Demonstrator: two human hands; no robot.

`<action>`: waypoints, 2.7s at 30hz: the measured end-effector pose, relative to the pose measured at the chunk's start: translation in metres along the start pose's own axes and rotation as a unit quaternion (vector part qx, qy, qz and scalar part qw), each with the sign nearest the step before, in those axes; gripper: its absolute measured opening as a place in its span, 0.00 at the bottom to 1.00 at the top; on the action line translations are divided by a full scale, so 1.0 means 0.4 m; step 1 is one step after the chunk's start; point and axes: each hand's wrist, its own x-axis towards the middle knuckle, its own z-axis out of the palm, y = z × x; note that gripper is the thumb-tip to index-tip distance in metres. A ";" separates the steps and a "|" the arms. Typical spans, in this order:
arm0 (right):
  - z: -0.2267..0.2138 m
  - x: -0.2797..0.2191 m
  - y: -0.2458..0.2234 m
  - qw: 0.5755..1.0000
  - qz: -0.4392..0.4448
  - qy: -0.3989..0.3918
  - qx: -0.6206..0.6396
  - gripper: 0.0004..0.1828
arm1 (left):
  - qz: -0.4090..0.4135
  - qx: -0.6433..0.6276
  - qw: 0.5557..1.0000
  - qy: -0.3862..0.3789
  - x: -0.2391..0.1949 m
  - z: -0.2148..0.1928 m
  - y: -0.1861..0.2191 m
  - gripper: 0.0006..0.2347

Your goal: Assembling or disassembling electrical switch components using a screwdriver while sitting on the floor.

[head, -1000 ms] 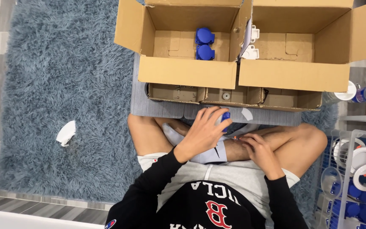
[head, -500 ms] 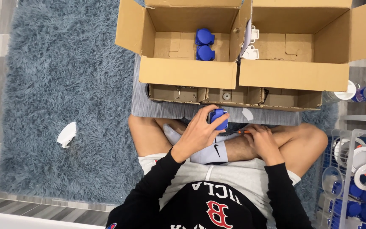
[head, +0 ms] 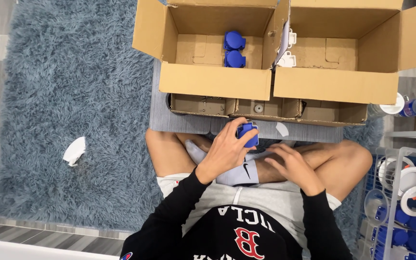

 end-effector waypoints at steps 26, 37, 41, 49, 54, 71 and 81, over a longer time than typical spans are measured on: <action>-0.077 0.028 -0.216 0.915 -0.184 0.275 0.231 0.11 | -0.027 -0.351 0.934 0.056 -0.002 -0.043 0.077 0.16; -0.031 0.014 -0.194 0.903 -0.165 0.336 0.210 0.09 | -0.037 -0.354 0.932 0.062 -0.005 -0.046 0.071 0.16; -0.054 0.014 -0.198 0.900 -0.193 0.337 0.199 0.11 | -0.036 -0.363 0.930 0.054 -0.012 -0.051 0.070 0.16; -0.139 -0.059 -0.162 0.915 -0.150 0.361 0.101 0.17 | -0.090 -0.303 0.945 0.090 -0.029 -0.094 0.056 0.23; -0.217 -0.077 -0.088 0.888 -0.064 0.454 0.029 0.17 | -0.155 -0.293 0.939 0.091 -0.041 -0.126 0.036 0.27; -0.343 -0.148 0.275 0.826 -0.007 0.559 -0.069 0.19 | -0.170 -0.425 0.888 -0.046 -0.133 -0.067 0.056 0.26; -0.184 -0.070 0.767 0.892 0.142 0.421 0.082 0.62 | -0.250 -0.473 0.832 -0.147 -0.208 0.040 0.061 0.24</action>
